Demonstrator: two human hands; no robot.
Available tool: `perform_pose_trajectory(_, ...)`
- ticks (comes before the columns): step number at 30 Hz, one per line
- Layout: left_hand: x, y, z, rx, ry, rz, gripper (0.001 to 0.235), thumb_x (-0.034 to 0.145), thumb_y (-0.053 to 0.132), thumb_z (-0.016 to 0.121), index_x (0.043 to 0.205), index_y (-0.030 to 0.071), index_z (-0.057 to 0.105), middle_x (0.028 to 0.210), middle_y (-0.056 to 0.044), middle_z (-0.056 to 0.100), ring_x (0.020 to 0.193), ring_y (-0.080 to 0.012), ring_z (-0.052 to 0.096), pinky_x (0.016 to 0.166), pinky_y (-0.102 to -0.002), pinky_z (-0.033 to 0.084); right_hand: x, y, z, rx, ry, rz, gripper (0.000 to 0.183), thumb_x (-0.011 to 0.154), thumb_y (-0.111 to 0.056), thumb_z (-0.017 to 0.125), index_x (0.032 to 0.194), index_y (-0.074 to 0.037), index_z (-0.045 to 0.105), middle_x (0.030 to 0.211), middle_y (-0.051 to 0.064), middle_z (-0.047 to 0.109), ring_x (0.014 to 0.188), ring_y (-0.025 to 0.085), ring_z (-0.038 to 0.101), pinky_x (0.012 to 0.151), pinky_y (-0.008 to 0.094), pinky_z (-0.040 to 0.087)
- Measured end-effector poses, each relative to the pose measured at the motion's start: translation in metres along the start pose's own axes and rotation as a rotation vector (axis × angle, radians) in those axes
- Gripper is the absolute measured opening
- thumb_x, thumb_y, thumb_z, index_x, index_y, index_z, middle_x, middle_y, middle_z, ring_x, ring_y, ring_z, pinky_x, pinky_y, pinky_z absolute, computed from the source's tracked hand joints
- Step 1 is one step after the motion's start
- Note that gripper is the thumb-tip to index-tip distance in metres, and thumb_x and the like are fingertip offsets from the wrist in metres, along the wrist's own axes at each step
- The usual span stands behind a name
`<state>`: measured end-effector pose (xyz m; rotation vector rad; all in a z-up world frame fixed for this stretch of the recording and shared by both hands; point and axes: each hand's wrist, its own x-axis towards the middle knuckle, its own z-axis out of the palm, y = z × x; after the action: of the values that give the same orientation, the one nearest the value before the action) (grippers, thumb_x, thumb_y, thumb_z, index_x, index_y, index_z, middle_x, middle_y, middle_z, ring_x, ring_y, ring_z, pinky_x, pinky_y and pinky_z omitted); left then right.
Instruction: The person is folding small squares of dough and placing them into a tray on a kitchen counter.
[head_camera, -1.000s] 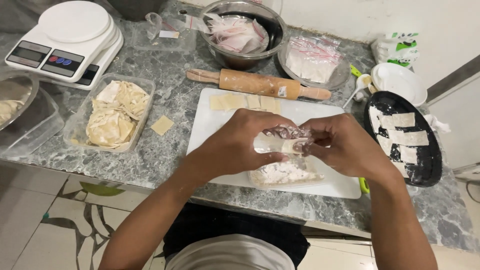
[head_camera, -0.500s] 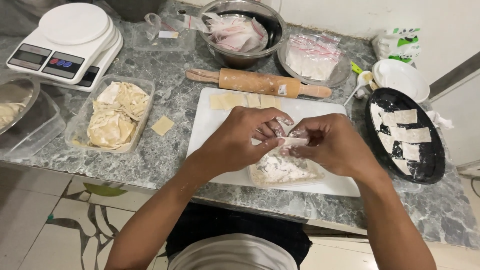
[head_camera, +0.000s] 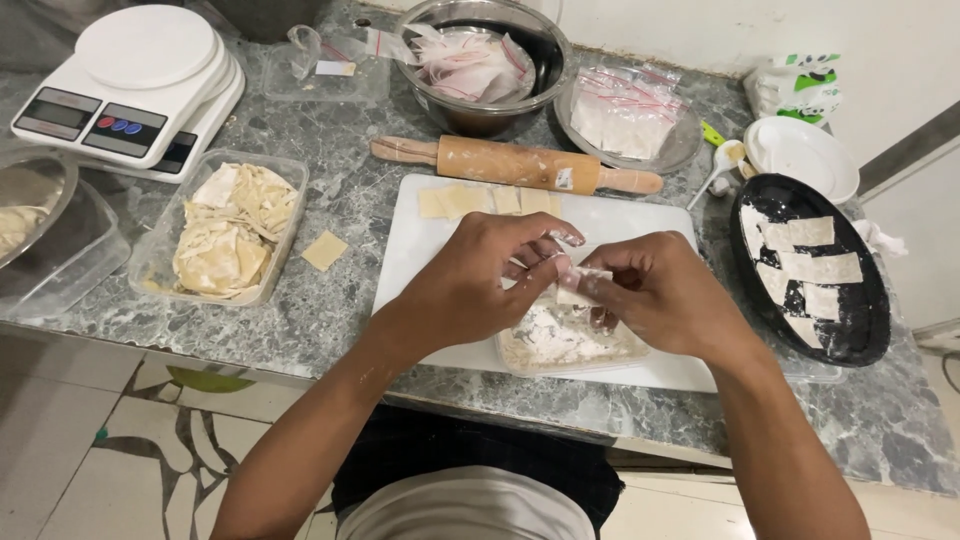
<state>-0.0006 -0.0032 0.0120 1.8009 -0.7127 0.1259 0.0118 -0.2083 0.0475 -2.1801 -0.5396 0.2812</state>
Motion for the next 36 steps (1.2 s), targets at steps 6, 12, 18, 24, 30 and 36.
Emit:
perform_pose_trajectory(6, 0.001, -0.001, -0.004, -0.021, 0.002, 0.007, 0.033, 0.096, 0.024, 0.062, 0.117, -0.001, 0.069, 0.088, -0.021, 0.076, 0.077, -0.0275, 0.078, 0.070, -0.036, 0.066, 0.002, 0.015, -0.007, 0.001, -0.044, -0.011, 0.016, 0.082, 0.006, 0.068, 0.091, 0.008, 0.081, 0.065, 0.025, 0.074, 0.059, 0.029, 0.075, 0.060, 0.041, 0.066)
perform_pose_trajectory(12, 0.001, 0.001, -0.002, -0.108, -0.009, 0.020, 0.041, 0.089, 0.029, 0.073, 0.118, 0.000, 0.068, 0.087, -0.021, 0.075, 0.080, -0.0264, 0.078, 0.072, -0.037, 0.068, -0.002, 0.008, -0.004, -0.057, -0.004, 0.018, 0.014, 0.076, 0.008, 0.074, 0.086, 0.005, 0.083, 0.061, 0.022, 0.074, 0.054, 0.024, 0.074, 0.053, 0.036, 0.063)
perform_pose_trajectory(18, 0.003, -0.006, -0.001, -0.007, 0.010, 0.058, 0.032, 0.090, 0.017, 0.073, 0.116, -0.001, 0.069, 0.086, -0.020, 0.074, 0.077, -0.0279, 0.077, 0.070, -0.035, 0.067, 0.000, 0.021, -0.011, 0.033, -0.085, 0.013, 0.025, 0.085, 0.007, 0.062, 0.100, 0.006, 0.082, 0.074, 0.027, 0.078, 0.070, 0.028, 0.075, 0.068, 0.047, 0.066)
perform_pose_trajectory(24, 0.002, 0.000, -0.005, -0.013, 0.045, 0.035, 0.029, 0.092, 0.016, 0.069, 0.115, -0.003, 0.069, 0.086, -0.020, 0.074, 0.076, -0.0265, 0.077, 0.069, -0.036, 0.067, -0.004, 0.014, -0.010, 0.027, -0.064, 0.015, 0.026, 0.076, 0.010, 0.072, 0.100, 0.007, 0.080, 0.070, 0.026, 0.077, 0.069, 0.028, 0.078, 0.065, 0.042, 0.067)
perform_pose_trajectory(30, 0.002, -0.002, -0.004, 0.015, 0.078, -0.005, 0.034, 0.099, 0.028, 0.058, 0.116, 0.002, 0.070, 0.081, -0.016, 0.073, 0.073, -0.0236, 0.077, 0.064, -0.034, 0.067, -0.004, 0.017, -0.011, 0.080, 0.006, -0.206, 0.024, 0.080, 0.012, 0.065, 0.098, 0.006, 0.080, 0.078, 0.031, 0.077, 0.070, 0.038, 0.079, 0.059, 0.046, 0.068)
perform_pose_trajectory(36, 0.001, 0.014, -0.002, -0.112, -0.020, -0.080, 0.048, 0.098, 0.033, 0.054, 0.132, -0.001, 0.059, 0.089, -0.021, 0.074, 0.081, -0.0289, 0.077, 0.068, -0.040, 0.067, 0.000, 0.030, -0.015, -0.024, 0.169, -0.458, 0.031, 0.077, 0.018, 0.068, 0.102, 0.003, 0.079, 0.078, 0.024, 0.077, 0.069, 0.033, 0.079, 0.059, 0.041, 0.067)
